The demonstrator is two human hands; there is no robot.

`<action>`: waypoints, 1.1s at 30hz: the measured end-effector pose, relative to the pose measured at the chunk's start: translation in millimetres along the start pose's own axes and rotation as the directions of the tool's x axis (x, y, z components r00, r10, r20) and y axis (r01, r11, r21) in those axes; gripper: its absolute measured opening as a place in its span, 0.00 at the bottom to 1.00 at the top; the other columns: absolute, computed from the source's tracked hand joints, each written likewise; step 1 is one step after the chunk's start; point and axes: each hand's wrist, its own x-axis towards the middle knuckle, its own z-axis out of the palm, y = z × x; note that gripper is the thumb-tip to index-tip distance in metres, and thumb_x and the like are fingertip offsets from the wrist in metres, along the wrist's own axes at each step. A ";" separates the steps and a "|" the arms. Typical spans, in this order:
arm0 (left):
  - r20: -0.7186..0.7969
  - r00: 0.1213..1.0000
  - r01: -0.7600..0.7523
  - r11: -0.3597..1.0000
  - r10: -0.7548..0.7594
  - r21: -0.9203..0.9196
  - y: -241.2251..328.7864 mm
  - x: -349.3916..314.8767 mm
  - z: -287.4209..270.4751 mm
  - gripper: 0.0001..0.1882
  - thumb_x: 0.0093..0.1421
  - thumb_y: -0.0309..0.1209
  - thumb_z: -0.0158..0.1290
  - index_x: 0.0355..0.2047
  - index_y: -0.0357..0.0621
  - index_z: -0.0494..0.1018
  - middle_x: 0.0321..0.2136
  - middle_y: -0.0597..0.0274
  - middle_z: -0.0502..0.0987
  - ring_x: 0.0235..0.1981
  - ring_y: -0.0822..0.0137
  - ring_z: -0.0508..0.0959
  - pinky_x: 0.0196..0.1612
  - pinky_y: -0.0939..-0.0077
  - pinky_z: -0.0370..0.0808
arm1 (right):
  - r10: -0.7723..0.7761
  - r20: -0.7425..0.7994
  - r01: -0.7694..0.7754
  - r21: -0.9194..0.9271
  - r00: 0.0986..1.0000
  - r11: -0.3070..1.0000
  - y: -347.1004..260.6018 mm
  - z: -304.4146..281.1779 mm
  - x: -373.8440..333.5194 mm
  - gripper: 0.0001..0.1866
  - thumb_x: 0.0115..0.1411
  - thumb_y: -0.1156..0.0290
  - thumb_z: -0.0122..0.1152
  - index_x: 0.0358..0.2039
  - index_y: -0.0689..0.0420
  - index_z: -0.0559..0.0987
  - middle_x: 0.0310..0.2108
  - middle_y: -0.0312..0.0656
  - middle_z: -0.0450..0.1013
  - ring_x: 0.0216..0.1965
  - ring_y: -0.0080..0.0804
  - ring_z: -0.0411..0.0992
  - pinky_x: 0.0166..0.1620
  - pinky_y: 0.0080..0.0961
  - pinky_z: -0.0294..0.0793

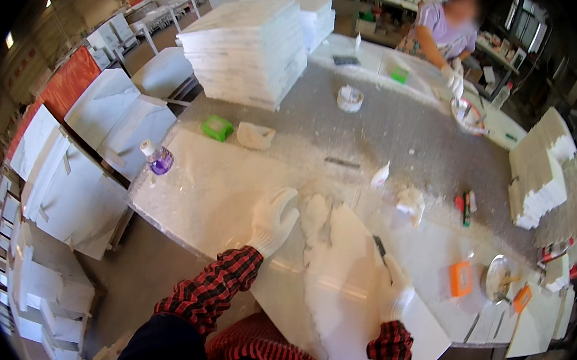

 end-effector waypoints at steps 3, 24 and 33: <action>0.080 0.997 0.022 0.999 -0.020 -0.030 16.9 38.8 31.4 0.24 0.57 0.35 0.61 0.53 0.41 0.77 0.51 0.47 0.79 0.57 0.46 0.75 0.59 0.52 0.72 | 0.001 -0.033 -0.003 -0.047 0.999 0.999 9.8 -2.4 0.3 0.13 0.61 0.71 0.65 0.46 0.59 0.86 0.44 0.55 0.82 0.44 0.50 0.82 0.49 0.38 0.80; 0.026 0.999 -0.034 0.997 0.036 -0.066 53.7 113.6 198.1 0.05 0.53 0.35 0.62 0.25 0.51 0.79 0.28 0.60 0.79 0.36 0.53 0.77 0.36 0.53 0.70 | 0.010 0.091 -0.026 0.170 0.996 0.985 43.7 20.3 -7.5 0.19 0.72 0.65 0.58 0.56 0.64 0.80 0.56 0.55 0.77 0.59 0.51 0.72 0.65 0.40 0.68; 0.221 0.969 0.196 0.897 -0.114 -0.397 26.5 81.7 114.4 0.14 0.63 0.38 0.57 0.44 0.42 0.75 0.36 0.43 0.81 0.41 0.42 0.81 0.45 0.52 0.76 | -0.129 0.039 0.125 0.081 0.991 0.989 41.9 20.3 -2.6 0.21 0.70 0.61 0.61 0.55 0.65 0.81 0.48 0.55 0.81 0.51 0.50 0.77 0.58 0.41 0.76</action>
